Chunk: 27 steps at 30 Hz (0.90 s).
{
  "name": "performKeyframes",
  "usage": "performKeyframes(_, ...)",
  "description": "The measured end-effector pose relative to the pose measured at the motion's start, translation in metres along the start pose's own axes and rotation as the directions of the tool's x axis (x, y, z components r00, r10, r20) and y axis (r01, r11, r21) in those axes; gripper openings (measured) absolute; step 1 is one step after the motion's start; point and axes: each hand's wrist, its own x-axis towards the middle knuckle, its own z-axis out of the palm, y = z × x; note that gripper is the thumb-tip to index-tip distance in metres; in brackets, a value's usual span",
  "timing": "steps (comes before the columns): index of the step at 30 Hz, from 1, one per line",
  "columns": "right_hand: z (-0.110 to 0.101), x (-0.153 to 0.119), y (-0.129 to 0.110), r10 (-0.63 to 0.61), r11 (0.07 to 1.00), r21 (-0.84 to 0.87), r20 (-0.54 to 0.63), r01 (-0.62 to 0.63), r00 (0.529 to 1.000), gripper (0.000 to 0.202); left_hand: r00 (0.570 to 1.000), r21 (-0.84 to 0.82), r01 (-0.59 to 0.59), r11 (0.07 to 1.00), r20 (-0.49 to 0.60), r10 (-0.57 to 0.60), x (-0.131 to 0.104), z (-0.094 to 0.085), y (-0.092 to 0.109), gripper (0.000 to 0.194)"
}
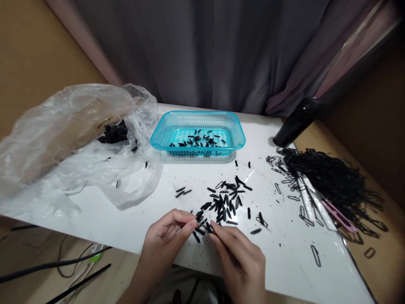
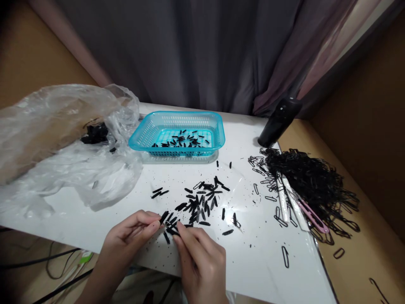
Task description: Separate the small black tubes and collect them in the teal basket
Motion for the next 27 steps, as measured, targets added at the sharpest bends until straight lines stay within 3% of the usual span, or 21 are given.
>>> performKeyframes(9,-0.001,0.002,0.000,-0.006,1.000,0.006,0.009,0.006,1.000,0.026,0.999,-0.034,0.006,0.999,0.052,-0.005,0.000,-0.003,-0.008,0.006)
performKeyframes(17,-0.004,-0.002,0.002,-0.028,0.999,-0.023,0.037,0.028,0.999,0.029,0.997,-0.024,0.023,0.999,0.073,-0.021,0.001,-0.005,-0.002,0.009)
performKeyframes(27,-0.009,-0.003,0.001,-0.057,0.997,0.050,0.103,0.052,0.993,0.035,0.977,-0.092,0.166,0.982,0.148,-0.152,0.000,-0.005,0.006,0.015)
